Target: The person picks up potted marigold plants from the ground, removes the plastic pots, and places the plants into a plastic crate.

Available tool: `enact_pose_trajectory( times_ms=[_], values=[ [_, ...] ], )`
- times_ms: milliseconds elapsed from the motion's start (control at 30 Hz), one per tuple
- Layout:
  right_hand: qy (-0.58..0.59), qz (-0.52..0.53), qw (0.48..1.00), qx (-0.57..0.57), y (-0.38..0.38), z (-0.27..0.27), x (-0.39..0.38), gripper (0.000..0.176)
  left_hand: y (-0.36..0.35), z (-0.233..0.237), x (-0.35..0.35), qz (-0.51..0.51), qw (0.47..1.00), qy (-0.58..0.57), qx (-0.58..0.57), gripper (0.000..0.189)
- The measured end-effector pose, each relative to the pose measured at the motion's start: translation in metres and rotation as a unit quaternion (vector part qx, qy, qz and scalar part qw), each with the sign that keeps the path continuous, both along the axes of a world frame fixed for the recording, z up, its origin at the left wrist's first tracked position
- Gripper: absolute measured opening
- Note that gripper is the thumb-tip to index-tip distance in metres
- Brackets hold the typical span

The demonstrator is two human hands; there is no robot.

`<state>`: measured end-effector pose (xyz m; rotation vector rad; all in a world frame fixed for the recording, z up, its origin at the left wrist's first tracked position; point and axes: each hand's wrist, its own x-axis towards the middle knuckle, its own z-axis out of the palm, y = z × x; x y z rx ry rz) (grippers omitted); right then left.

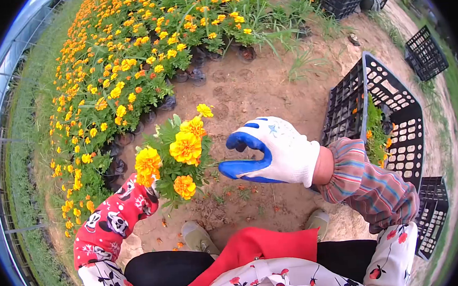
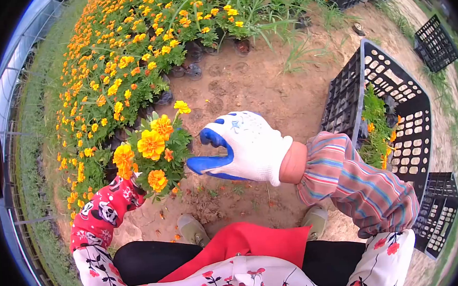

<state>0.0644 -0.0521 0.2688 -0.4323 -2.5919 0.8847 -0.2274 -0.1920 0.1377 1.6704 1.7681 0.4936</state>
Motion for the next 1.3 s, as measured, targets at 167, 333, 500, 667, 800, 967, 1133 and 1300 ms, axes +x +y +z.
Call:
enact_pose_trajectory(
  times_ms=[167,333,500,667,800,967,1133,1300],
  values=[
    [-0.154,-0.033,0.985,-0.07,-0.002,-0.003,0.008,0.04,0.047,-0.016,0.048,-0.112,0.993,-0.027,-0.019,0.041],
    [-0.181,-0.061,0.976,-0.105,0.004,-0.031,0.033,0.028,0.067,-0.032,0.082,-0.19,0.979,-0.046,-0.062,0.042],
    [-0.129,0.031,0.891,-0.435,0.007,-0.017,0.049,0.019,0.065,-0.03,0.054,-0.083,0.985,-0.114,-0.098,0.043],
    [-0.178,-0.049,0.968,-0.171,0.035,-0.029,0.066,0.061,0.069,-0.014,0.04,0.071,0.938,-0.325,-0.099,0.044],
    [-0.187,-0.123,0.966,-0.131,0.035,-0.033,0.054,0.086,0.088,0.023,0.074,0.076,0.871,-0.477,-0.095,0.045],
    [-0.083,-0.155,0.981,0.08,0.06,-0.006,0.04,0.09,0.138,0.081,0.146,0.015,0.813,-0.575,-0.092,0.045],
    [0.046,-0.28,0.957,0.06,0.107,0.014,0.08,0.076,0.189,0.139,0.22,-0.043,0.839,-0.541,-0.022,0.045],
    [0.137,-0.346,0.923,0.096,0.125,0.053,0.181,0.039,0.243,0.181,0.313,-0.181,0.875,-0.448,0.01,0.034]
  ],
)
